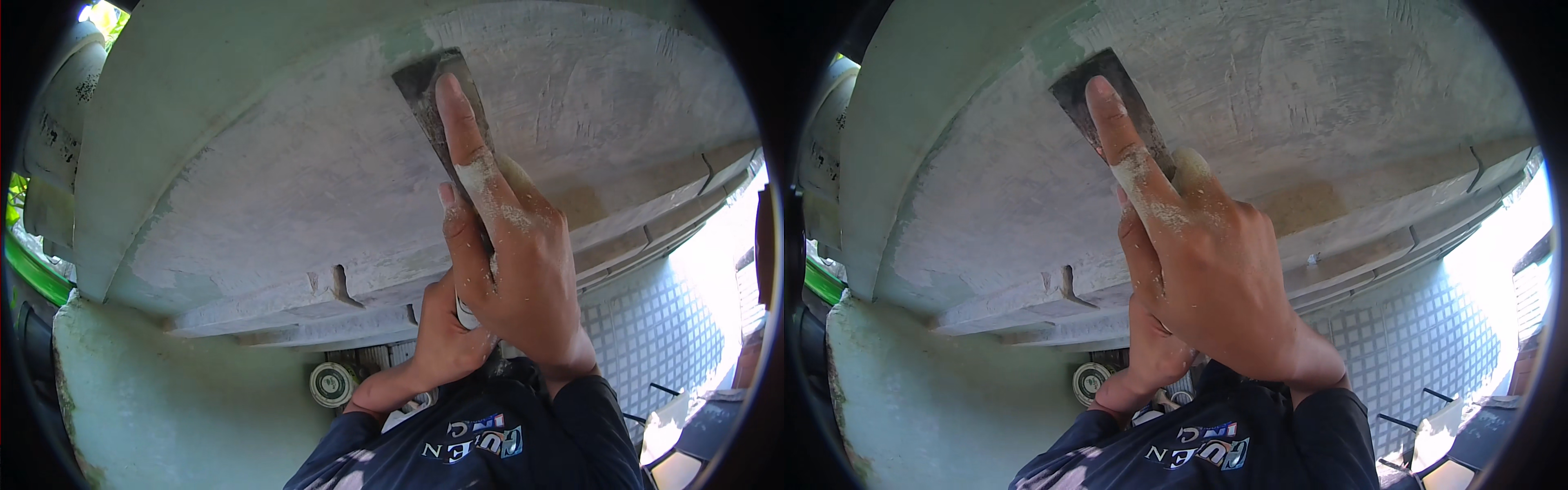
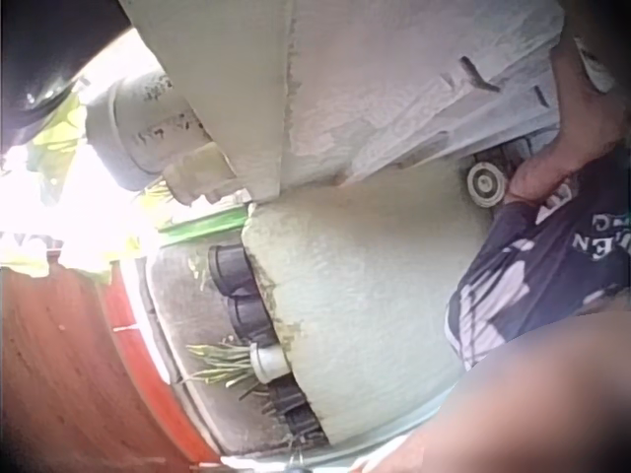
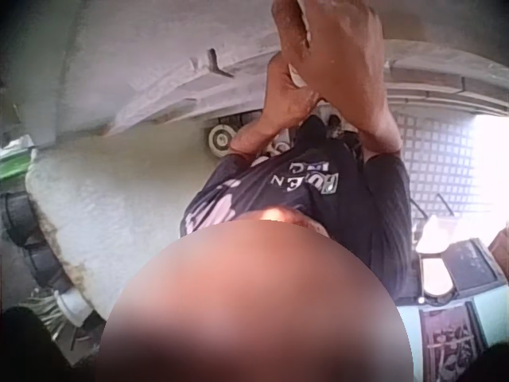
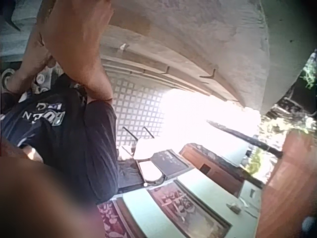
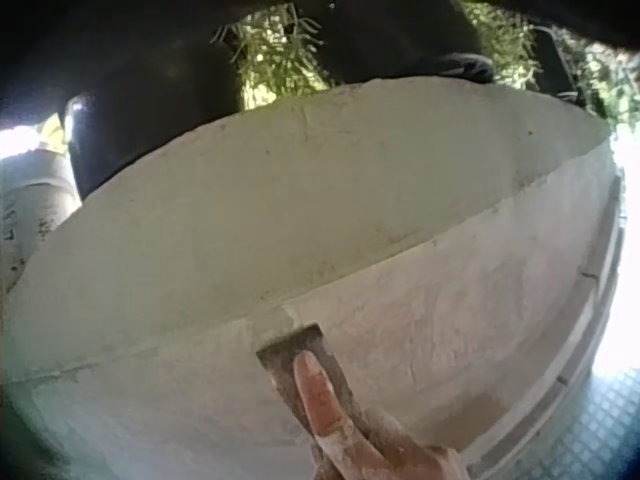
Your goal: The recorder uses a sanding block and a putty knife to prepare a concrete surface for painting by removing loose material and smoothing the area.
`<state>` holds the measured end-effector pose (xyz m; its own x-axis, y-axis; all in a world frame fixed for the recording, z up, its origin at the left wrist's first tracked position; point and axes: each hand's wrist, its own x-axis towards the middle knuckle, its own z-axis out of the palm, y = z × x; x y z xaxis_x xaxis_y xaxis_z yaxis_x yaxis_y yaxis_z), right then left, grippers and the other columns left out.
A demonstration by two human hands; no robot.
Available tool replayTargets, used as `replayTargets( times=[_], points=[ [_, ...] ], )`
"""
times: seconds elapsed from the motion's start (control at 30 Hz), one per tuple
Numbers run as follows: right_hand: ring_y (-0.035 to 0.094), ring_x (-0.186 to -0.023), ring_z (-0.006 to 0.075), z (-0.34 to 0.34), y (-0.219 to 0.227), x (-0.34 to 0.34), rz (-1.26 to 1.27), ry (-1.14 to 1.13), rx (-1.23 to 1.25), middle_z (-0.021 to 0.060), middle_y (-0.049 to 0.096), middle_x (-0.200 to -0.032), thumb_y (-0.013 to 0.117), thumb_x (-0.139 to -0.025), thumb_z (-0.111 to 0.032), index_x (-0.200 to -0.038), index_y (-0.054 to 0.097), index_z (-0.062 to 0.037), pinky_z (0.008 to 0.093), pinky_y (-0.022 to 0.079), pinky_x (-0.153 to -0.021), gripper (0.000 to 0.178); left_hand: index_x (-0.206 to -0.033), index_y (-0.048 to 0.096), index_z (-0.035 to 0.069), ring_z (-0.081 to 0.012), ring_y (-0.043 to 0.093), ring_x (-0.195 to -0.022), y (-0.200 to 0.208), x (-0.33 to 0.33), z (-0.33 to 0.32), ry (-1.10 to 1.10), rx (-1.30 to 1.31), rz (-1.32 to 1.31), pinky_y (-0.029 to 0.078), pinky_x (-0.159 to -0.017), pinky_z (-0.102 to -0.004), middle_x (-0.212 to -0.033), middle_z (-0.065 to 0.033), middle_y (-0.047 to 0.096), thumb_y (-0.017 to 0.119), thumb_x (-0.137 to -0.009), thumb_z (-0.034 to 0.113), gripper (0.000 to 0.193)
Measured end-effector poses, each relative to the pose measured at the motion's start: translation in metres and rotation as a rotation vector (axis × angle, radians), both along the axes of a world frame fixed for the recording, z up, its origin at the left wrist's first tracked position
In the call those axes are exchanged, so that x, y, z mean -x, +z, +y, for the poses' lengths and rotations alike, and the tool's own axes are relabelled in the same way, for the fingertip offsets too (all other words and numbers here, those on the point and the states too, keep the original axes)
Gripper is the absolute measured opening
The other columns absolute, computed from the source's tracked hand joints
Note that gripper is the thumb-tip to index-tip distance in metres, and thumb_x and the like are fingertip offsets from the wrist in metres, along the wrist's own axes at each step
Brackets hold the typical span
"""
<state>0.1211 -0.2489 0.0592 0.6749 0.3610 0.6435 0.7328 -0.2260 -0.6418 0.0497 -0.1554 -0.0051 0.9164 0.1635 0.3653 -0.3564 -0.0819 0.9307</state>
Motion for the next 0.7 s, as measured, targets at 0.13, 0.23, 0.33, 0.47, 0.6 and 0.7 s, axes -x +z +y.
replayTargets(
  times=[0.13, 0.23, 0.33, 0.47, 0.6, 0.7],
  points=[
    [0.057, -0.127, 0.04, -0.006, 0.008, -0.007, -0.092, -0.054, -0.029, 0.0152, 0.048, -0.151, 0.053, -0.096, 0.0, -0.158, 0.03, -0.0142, 0.0442, 0.051, -0.101, 0.068, -0.114, 0.059, -0.004, -0.0118, 0.062, -0.092, 0.012, -0.005, -0.003, -0.036, -0.02, 0.028, 0.049, -0.082, -0.029, -0.096, -0.0099, 0.07, 0.07, -0.08, 0.005, 0.037],
    [0.06, -0.123, 0.0397, -0.003, 0.013, -0.005, -0.074, -0.052, -0.038, 0.0155, 0.053, -0.147, 0.054, -0.095, 0.0, -0.157, 0.032, -0.0153, 0.0443, 0.053, -0.098, 0.068, -0.114, 0.059, -0.004, -0.0114, 0.062, -0.092, 0.011, -0.003, -0.002, -0.025, -0.012, 0.042, 0.049, -0.083, -0.029, -0.096, -0.0102, 0.07, 0.07, -0.08, 0.005, 0.036],
    [0.064, -0.116, 0.0405, 0.006, 0.005, -0.004, -0.063, -0.081, 0.005, 0.0177, 0.056, -0.142, 0.054, -0.096, -0.001, -0.157, 0.033, -0.0174, 0.0446, 0.055, -0.094, 0.067, -0.113, 0.059, -0.004, -0.0114, 0.061, -0.092, 0.002, -0.004, 0.003, 0.022, 0.003, 0.006, 0.049, -0.083, -0.0287, -0.097, -0.0104, 0.07, 0.07, -0.08, 0.005, 0.036],
    [0.066, -0.112, 0.0401, -0.001, 0.017, -0.004, -0.066, -0.117, 0.006, 0.0197, 0.061, -0.135, 0.055, -0.096, -0.002, -0.157, 0.035, -0.019, 0.0436, 0.055, -0.09, 0.066, -0.112, 0.06, -0.005, -0.0123, 0.062, -0.092, 0.015, -0.003, -0.001, -0.037, 0.066, 0.163, 0.049, -0.083, -0.0286, -0.097, -0.011, 0.07, 0.07, -0.08, 0.004, 0.036],
    [0.066, -0.113, 0.0391, -0.005, 0.01, -0.005, -0.056, -0.103, 0.036, 0.019, 0.062, -0.134, 0.054, -0.096, -0.003, -0.157, 0.035, -0.0186, 0.043, 0.054, -0.092, 0.065, -0.112, 0.06, -0.005, -0.0131, 0.063, -0.091, 0.002, -0.008, -0.002, -0.028, -0.043, -0.044, 0.049, -0.083, -0.0288, -0.097, -0.011, 0.07, 0.07, -0.08, 0.004, 0.035],
    [0.064, -0.117, 0.0395, -0.009, 0.022, -0.004, -0.006, -0.069, 0.04, 0.0163, 0.057, -0.142, 0.053, -0.097, -0.003, -0.157, 0.034, -0.0186, 0.0434, 0.054, -0.093, 0.064, -0.112, 0.06, -0.004, -0.0131, 0.063, -0.091, 0.008, -0.007, -0.006, -0.039, -0.027, -0.022, 0.049, -0.083, -0.0288, -0.097, -0.0108, 0.07, 0.071, -0.08, 0.005, 0.036]
  ],
)
